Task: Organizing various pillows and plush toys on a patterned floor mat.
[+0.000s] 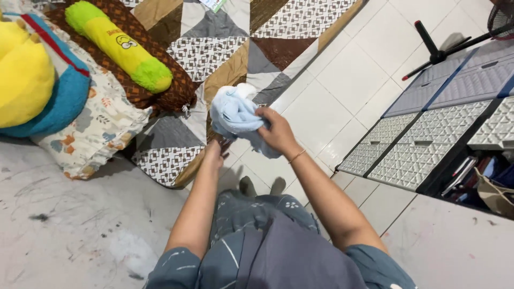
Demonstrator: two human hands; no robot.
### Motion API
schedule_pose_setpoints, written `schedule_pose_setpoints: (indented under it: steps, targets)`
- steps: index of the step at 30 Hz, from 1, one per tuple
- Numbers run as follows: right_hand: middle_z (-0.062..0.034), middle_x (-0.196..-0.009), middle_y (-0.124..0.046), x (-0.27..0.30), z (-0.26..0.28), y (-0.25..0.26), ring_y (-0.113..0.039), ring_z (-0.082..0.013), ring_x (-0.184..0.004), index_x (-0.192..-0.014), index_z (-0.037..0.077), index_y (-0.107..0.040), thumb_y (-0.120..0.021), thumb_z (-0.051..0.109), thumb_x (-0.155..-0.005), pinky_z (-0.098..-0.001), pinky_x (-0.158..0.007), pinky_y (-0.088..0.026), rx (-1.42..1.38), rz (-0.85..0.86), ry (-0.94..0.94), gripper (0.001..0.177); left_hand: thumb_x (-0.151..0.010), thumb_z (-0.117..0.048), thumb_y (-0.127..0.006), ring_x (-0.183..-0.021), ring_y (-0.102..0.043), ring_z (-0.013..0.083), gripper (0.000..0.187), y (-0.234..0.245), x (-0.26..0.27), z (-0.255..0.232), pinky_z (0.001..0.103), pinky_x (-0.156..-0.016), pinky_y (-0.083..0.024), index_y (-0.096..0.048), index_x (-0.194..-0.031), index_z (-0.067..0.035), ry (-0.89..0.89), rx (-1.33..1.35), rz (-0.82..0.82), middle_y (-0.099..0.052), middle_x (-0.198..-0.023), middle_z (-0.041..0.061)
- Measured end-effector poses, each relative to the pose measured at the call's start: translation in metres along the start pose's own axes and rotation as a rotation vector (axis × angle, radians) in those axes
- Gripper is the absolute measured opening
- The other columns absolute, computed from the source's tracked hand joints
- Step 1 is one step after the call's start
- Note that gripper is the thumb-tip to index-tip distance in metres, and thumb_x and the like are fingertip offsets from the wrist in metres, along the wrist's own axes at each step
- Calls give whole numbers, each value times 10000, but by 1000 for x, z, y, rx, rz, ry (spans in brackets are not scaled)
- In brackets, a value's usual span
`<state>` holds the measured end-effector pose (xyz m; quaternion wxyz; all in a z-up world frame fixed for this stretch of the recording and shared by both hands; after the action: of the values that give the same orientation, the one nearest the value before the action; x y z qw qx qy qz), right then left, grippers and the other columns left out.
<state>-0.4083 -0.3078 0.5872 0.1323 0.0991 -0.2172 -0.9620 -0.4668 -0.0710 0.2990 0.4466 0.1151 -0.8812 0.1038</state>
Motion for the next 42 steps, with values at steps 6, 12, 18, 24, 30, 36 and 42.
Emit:
schedule_pose_setpoints:
  steps: [6, 12, 18, 24, 30, 36, 42]
  targets:
    - [-126, -1183, -731, 13, -81, -74, -718, -319, -1037, -1273, 171, -698, -684, 66, -789, -400, -915, -561, 124, 205, -227, 495, -825, -805, -550, -1058, -634, 315, 830, -76, 71, -6, 537, -906, -548, -562, -1342, -156, 13, 692, 486, -619, -1198, 117]
    - [-173, -1109, -744, 13, -134, -136, -708, -348, -985, -1134, 65, -737, -801, 115, -739, -420, -880, -555, 24, 597, 28, 403, -914, -483, -644, -1021, -639, 296, 453, -27, -62, 121, 459, -898, -552, -620, -1250, -180, 273, 571, 48, -646, -1176, 105]
    - [-77, -1067, -766, 44, -407, -190, -704, -160, -971, -1154, 94, -741, -647, 72, -913, -324, -856, -586, -542, 271, -571, 260, -940, -302, -554, -1015, -707, 288, 342, 9, -123, 216, 459, -851, -616, -618, -1221, -116, 383, 465, 12, -697, -1177, 107]
    - [-43, -1242, -694, 136, -617, -201, -704, -238, -1046, -1242, 125, -597, -643, 253, -975, -385, -879, -570, -893, -233, -1259, 299, -938, -241, -616, -998, -670, 248, 268, 24, -212, 295, 511, -817, -569, -650, -1175, -118, 314, 440, -35, -693, -1101, 57]
    - [-51, -1302, -613, 173, -733, -277, -586, -307, -1232, -1366, 102, -492, -761, 308, -897, -449, -919, -578, -710, -340, -1540, 578, -930, -272, -655, -986, -686, 311, 314, 33, -314, 386, 531, -838, -576, -653, -1168, -66, 556, 245, -111, -699, -1054, 117]
    - [-232, -1338, -606, 191, -813, -364, -581, -393, -1186, -1458, -82, -505, -835, 461, -844, -496, -848, -520, -630, -248, -1592, 884, -928, -306, -683, -988, -693, 345, 439, 32, -366, 418, 520, -830, -572, -641, -1206, 31, 581, 166, -99, -714, -1085, 169]
    - [-132, -1384, -594, 140, -745, -322, -570, -307, -1248, -1479, 94, -451, -775, 364, -769, -481, -981, -472, -693, -428, -1472, 826, -888, -344, -641, -1022, -662, 286, 482, 4, -364, 381, 491, -837, -552, -640, -1272, -52, 546, -41, -22, -703, -1141, 104]
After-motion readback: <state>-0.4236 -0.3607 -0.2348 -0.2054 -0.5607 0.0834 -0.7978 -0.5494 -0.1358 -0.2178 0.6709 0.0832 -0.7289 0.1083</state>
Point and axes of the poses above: each hand's wrist, its own x-axis away from the middle knuckle, its own y-axis out of the back of the hand, z = x × y, the point moved 6 cm from there along -x, towards the middle knuckle
